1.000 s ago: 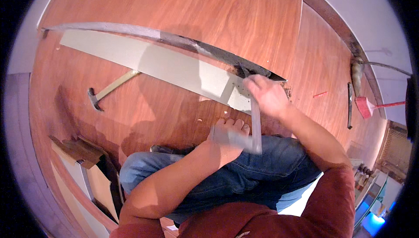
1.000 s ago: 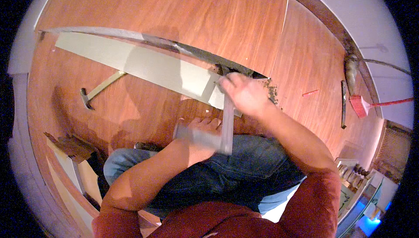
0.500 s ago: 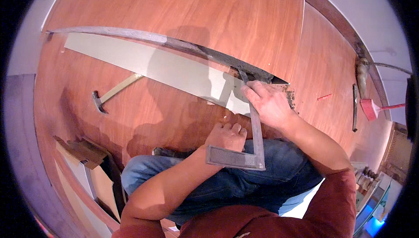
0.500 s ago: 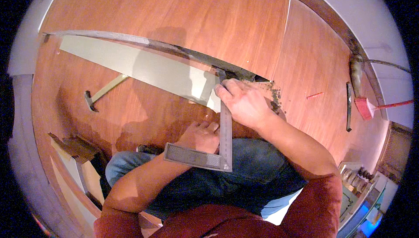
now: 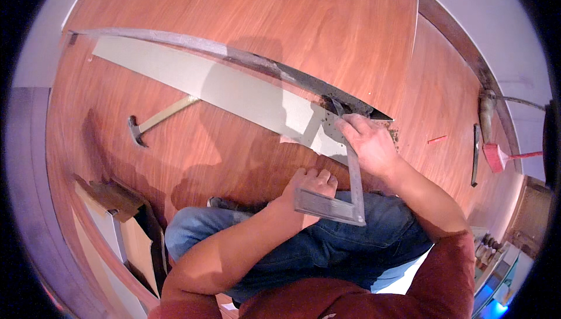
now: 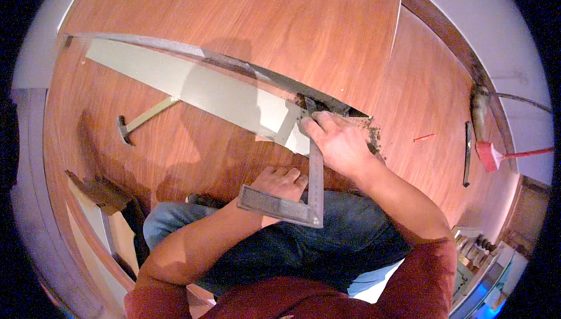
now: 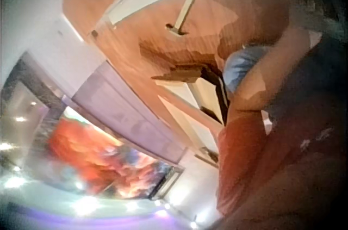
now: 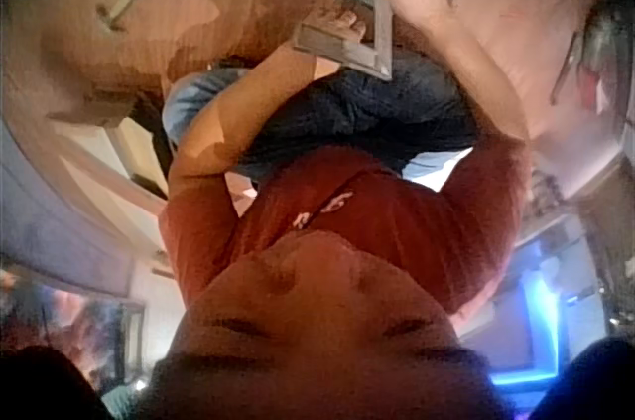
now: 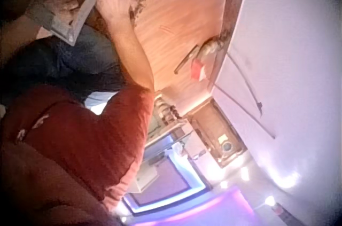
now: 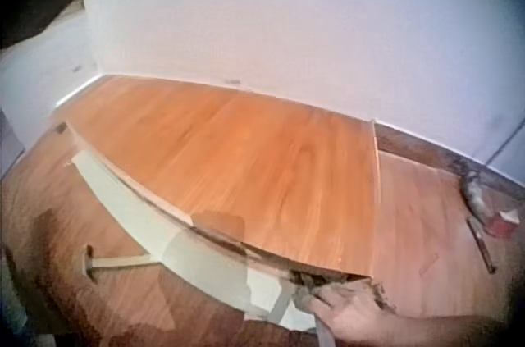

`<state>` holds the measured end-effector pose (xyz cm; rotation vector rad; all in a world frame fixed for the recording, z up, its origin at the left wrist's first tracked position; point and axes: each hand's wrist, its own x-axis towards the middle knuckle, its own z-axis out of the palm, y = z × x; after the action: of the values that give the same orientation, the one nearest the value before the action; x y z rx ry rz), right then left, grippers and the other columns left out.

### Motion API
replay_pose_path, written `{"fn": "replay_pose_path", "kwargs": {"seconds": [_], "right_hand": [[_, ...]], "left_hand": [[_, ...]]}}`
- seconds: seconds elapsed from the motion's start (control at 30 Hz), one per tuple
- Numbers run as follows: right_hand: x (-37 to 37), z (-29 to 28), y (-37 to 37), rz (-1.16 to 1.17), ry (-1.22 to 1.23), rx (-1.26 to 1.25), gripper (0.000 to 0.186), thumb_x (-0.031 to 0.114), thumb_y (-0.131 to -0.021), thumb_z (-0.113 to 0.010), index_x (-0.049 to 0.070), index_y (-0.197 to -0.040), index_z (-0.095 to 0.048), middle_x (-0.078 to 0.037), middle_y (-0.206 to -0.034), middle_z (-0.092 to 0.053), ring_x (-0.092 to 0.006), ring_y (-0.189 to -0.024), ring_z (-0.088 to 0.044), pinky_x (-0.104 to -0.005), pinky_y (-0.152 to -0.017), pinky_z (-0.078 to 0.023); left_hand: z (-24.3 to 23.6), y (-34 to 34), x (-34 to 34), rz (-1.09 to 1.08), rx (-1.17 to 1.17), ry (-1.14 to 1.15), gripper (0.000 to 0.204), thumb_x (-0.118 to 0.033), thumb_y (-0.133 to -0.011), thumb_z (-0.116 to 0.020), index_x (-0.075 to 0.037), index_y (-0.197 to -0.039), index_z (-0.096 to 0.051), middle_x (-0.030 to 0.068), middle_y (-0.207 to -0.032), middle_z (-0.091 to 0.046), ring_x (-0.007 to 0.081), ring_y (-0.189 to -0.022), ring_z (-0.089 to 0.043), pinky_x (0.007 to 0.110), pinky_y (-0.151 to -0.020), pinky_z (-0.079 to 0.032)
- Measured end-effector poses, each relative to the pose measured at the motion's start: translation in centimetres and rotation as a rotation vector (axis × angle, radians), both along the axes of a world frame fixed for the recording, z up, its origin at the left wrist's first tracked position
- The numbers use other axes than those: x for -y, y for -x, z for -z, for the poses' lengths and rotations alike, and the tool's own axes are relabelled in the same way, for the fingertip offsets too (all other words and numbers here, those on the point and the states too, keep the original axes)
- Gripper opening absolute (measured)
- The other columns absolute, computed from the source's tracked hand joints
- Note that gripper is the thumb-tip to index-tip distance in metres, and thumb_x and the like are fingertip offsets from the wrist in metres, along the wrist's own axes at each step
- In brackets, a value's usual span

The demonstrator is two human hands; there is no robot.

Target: The person installs wooden laminate flooring planks in a room. They align the planks, use a hammer to tap them into place, and use a speed square to measure and mark a plank for cutting.

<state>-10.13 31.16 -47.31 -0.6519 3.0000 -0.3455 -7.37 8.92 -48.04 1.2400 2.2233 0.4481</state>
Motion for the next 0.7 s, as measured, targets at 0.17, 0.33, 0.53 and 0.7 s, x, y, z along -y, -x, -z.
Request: {"fn": "replay_pose_path", "kwargs": {"seconds": [0.17, 0.33, 0.53, 0.7], "right_hand": [[-1.2, 1.7, 0.7, 0.081, -0.019, 0.091, 0.038, 0.008, -0.089, -0.060, 0.007, -0.127, -0.062, -0.015, -0.123, -0.067, -0.0370, -0.105, -0.071, -0.0462, -0.086, -0.060], [-1.0, 0.0, 0.1, 0.115, -0.030, 0.138, 0.040, 0.010, -0.091, -0.059, 0.009, -0.131, -0.061, -0.015, -0.130, -0.065, -0.0385, -0.111, -0.069, -0.0495, -0.091, -0.057], [-1.1, -0.4, -0.4, 0.092, -0.021, 0.107, 0.040, 0.010, -0.091, -0.059, 0.009, -0.131, -0.061, -0.014, -0.129, -0.066, -0.0369, -0.109, -0.070, -0.0478, -0.091, -0.057], [-1.0, 0.1, -0.5, 0.018, -0.026, -0.002, 0.041, 0.009, -0.087, -0.062, 0.007, -0.128, -0.062, -0.017, -0.124, -0.067, -0.0355, -0.104, -0.071, -0.0437, -0.086, -0.059]], "left_hand": [[2.0, -0.5, -0.1, 0.041, 0.021, -0.014, 0.037, -0.031, -0.093, -0.057, -0.004, -0.117, -0.068, 0.0163, -0.113, -0.067, 0.0341, -0.107, -0.068, 0.052, -0.089, -0.053], [0.6, -0.4, 0.2, 0.015, -0.052, -0.051, 0.032, -0.029, -0.092, -0.057, -0.005, -0.110, -0.068, 0.0156, -0.109, -0.068, 0.0344, -0.103, -0.069, 0.052, -0.086, -0.054], [0.7, -0.4, 0.1, -0.014, 0.020, -0.064, 0.030, -0.028, -0.093, -0.057, -0.005, -0.109, -0.068, 0.0159, -0.109, -0.068, 0.0343, -0.101, -0.070, 0.051, -0.083, -0.054], [0.6, -0.7, 0.2, -0.057, -0.015, -0.142, 0.032, -0.026, -0.093, -0.056, -0.004, -0.112, -0.069, 0.0150, -0.109, -0.069, 0.0334, -0.098, -0.070, 0.049, -0.084, -0.054]]}}
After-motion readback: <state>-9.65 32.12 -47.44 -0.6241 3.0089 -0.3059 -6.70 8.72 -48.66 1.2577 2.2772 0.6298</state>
